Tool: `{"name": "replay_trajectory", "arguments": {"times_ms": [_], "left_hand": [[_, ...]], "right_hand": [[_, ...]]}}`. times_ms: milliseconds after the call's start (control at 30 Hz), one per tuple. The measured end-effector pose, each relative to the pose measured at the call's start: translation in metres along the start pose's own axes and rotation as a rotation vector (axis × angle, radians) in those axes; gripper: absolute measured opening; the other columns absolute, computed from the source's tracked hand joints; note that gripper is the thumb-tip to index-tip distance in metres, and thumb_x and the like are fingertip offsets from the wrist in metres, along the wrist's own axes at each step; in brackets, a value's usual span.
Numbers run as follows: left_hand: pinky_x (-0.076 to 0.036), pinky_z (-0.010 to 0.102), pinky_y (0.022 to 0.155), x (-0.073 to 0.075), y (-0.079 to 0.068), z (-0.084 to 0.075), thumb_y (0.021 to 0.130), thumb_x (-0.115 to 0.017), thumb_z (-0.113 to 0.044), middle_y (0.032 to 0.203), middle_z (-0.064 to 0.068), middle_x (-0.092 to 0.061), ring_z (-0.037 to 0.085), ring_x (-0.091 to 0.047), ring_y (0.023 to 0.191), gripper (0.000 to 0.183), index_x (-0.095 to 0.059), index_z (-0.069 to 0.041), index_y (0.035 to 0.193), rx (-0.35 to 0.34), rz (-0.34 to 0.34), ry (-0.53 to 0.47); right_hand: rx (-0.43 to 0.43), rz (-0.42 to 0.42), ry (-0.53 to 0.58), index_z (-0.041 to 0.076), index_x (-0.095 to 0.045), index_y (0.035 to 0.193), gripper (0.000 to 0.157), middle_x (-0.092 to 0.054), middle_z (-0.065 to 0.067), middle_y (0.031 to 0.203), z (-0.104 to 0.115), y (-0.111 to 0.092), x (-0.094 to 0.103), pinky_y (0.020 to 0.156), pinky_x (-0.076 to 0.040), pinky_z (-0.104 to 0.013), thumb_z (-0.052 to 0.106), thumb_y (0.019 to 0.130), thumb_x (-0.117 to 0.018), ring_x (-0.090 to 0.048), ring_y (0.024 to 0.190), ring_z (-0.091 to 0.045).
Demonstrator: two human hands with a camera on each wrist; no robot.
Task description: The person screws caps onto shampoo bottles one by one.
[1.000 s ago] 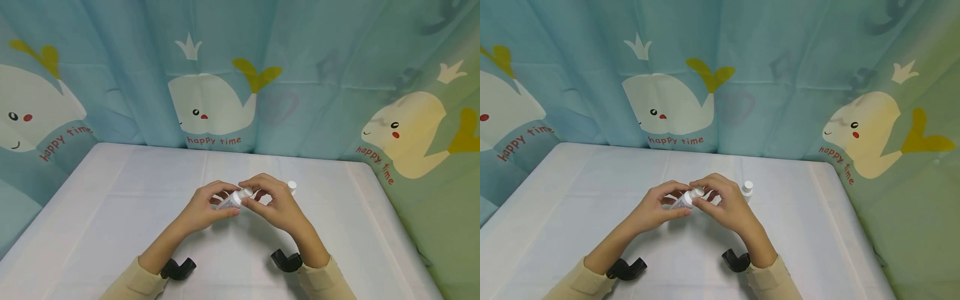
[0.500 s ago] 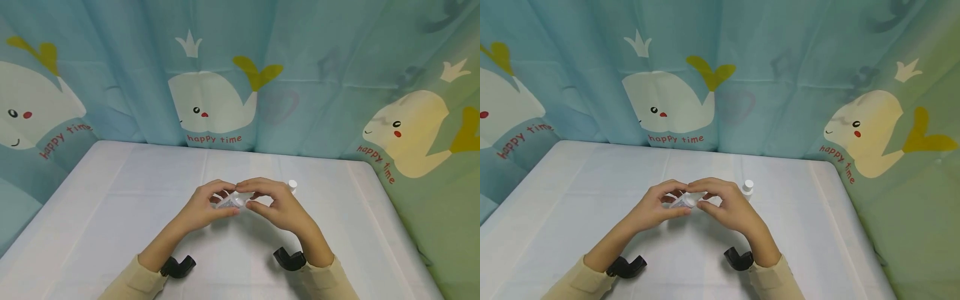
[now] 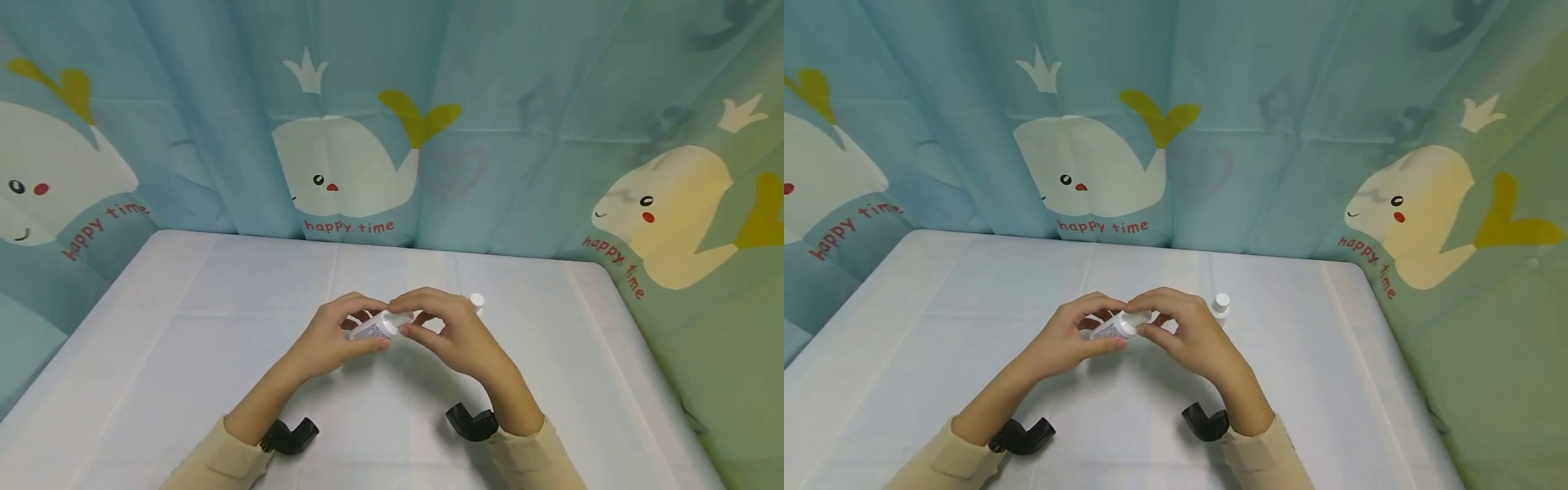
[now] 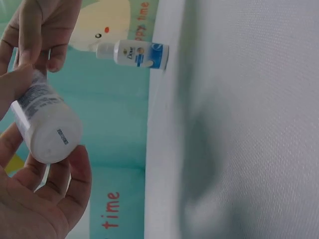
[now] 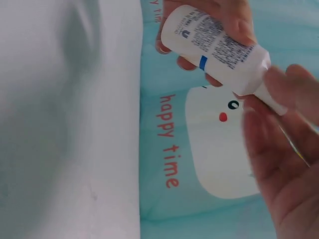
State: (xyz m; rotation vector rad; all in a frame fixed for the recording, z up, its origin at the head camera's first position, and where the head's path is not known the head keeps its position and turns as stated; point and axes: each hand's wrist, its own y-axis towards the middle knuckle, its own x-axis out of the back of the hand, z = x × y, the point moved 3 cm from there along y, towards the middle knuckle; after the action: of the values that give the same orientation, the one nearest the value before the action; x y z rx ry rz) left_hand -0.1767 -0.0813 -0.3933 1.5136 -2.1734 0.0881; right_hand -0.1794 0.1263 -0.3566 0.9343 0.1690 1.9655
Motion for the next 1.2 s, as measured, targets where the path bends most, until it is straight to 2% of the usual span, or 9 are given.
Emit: {"name": "replay_trajectory", "arguments": {"times_ms": [100, 200, 300, 433, 600, 800, 900, 1100, 1200], "left_hand": [[-0.055, 0.034, 0.077, 0.0001, -0.0003, -0.0003, 0.079, -0.086, -0.028, 0.108, -0.010, -0.066, 0.015, -0.060, 0.096, 0.041, -0.070, -0.028, 0.118, -0.007, 0.007, -0.012], [-0.055, 0.034, 0.077, 0.0005, -0.0006, -0.0004, 0.080, -0.086, -0.028, 0.109, -0.010, -0.066, 0.015, -0.059, 0.096, 0.042, -0.070, -0.027, 0.119, -0.009, 0.009, -0.010], [-0.055, 0.034, 0.077, 0.0021, -0.0009, -0.0008, 0.080, -0.085, -0.028, 0.110, -0.010, -0.066, 0.015, -0.059, 0.096, 0.043, -0.069, -0.026, 0.120, -0.007, -0.002, -0.004], [-0.055, 0.035, 0.077, 0.0037, -0.0007, -0.0010, 0.080, -0.085, -0.027, 0.110, -0.009, -0.066, 0.017, -0.059, 0.096, 0.042, -0.069, -0.027, 0.119, -0.015, -0.009, -0.009], [-0.055, 0.035, 0.075, 0.0033, -0.0004, -0.0008, 0.081, -0.085, -0.025, 0.109, -0.009, -0.066, 0.016, -0.059, 0.095, 0.040, -0.070, -0.027, 0.119, -0.029, -0.004, -0.014], [-0.055, 0.032, 0.074, 0.0029, -0.0003, -0.0023, 0.083, -0.083, -0.021, 0.110, -0.007, -0.067, 0.016, -0.059, 0.095, 0.040, -0.071, -0.023, 0.121, -0.055, -0.016, -0.034], [-0.055, 0.030, 0.074, 0.0038, -0.0006, -0.0039, 0.083, -0.083, -0.020, 0.110, -0.007, -0.067, 0.015, -0.059, 0.095, 0.041, -0.071, -0.022, 0.122, -0.067, -0.030, -0.035], [-0.052, 0.029, 0.074, 0.0072, -0.0011, -0.0059, 0.081, -0.084, -0.022, 0.111, -0.007, -0.067, 0.015, -0.058, 0.093, 0.041, -0.071, -0.023, 0.120, -0.083, -0.066, -0.020], [-0.052, 0.029, 0.075, 0.0054, -0.0005, -0.0045, 0.082, -0.084, -0.021, 0.111, -0.007, -0.067, 0.015, -0.059, 0.093, 0.039, -0.071, -0.023, 0.119, -0.089, -0.053, -0.039]], "right_hand": [[-0.014, -0.021, -0.012, 0.015, -0.073, 0.113, 0.028, -0.072, 0.004, 0.109, 0.0004, 0.0018, -0.0001, 0.077, -0.058, -0.027, 0.014, 0.086, -0.079, -0.066, 0.096, -0.010], [-0.033, -0.050, -0.020, 0.013, -0.074, 0.112, 0.031, -0.072, 0.004, 0.107, -0.0003, 0.0030, -0.0006, 0.075, -0.058, -0.026, 0.017, 0.082, -0.082, -0.066, 0.090, -0.008], [-0.021, -0.048, -0.008, 0.011, -0.072, 0.116, 0.034, -0.070, 0.000, 0.117, -0.0004, 0.0033, -0.0011, 0.077, -0.058, -0.028, 0.014, 0.083, -0.081, -0.065, 0.103, -0.012], [0.006, -0.028, 0.003, 0.013, -0.072, 0.117, 0.031, -0.069, 0.000, 0.120, -0.0003, 0.0028, -0.0014, 0.080, -0.058, -0.028, 0.008, 0.087, -0.077, -0.064, 0.111, -0.014], [-0.001, -0.051, -0.034, 0.016, -0.074, 0.109, 0.026, -0.072, 0.006, 0.105, -0.0015, 0.0028, -0.0016, 0.078, -0.057, -0.026, 0.012, 0.084, -0.080, -0.066, 0.093, -0.009], [-0.010, -0.101, -0.066, 0.014, -0.074, 0.107, 0.027, -0.072, 0.005, 0.100, -0.0035, 0.0033, -0.0027, 0.075, -0.056, -0.026, 0.014, 0.081, -0.082, -0.063, 0.081, -0.008], [-0.005, -0.121, -0.069, 0.012, -0.073, 0.108, 0.028, -0.073, 0.003, 0.102, -0.0037, 0.0035, -0.0034, 0.075, -0.057, -0.028, 0.013, 0.081, -0.081, -0.066, 0.085, -0.010], [0.055, -0.088, -0.064, 0.012, -0.072, 0.117, 0.035, -0.071, -0.001, 0.117, 0.0004, 0.0035, -0.0042, 0.081, -0.057, -0.028, 0.010, 0.084, -0.080, -0.066, 0.108, -0.014], [0.086, -0.091, -0.069, 0.011, -0.073, 0.113, 0.031, -0.073, -0.001, 0.110, 0.0024, 0.0029, -0.0031, 0.081, -0.057, -0.027, 0.007, 0.083, -0.080, -0.068, 0.100, -0.013]]}}
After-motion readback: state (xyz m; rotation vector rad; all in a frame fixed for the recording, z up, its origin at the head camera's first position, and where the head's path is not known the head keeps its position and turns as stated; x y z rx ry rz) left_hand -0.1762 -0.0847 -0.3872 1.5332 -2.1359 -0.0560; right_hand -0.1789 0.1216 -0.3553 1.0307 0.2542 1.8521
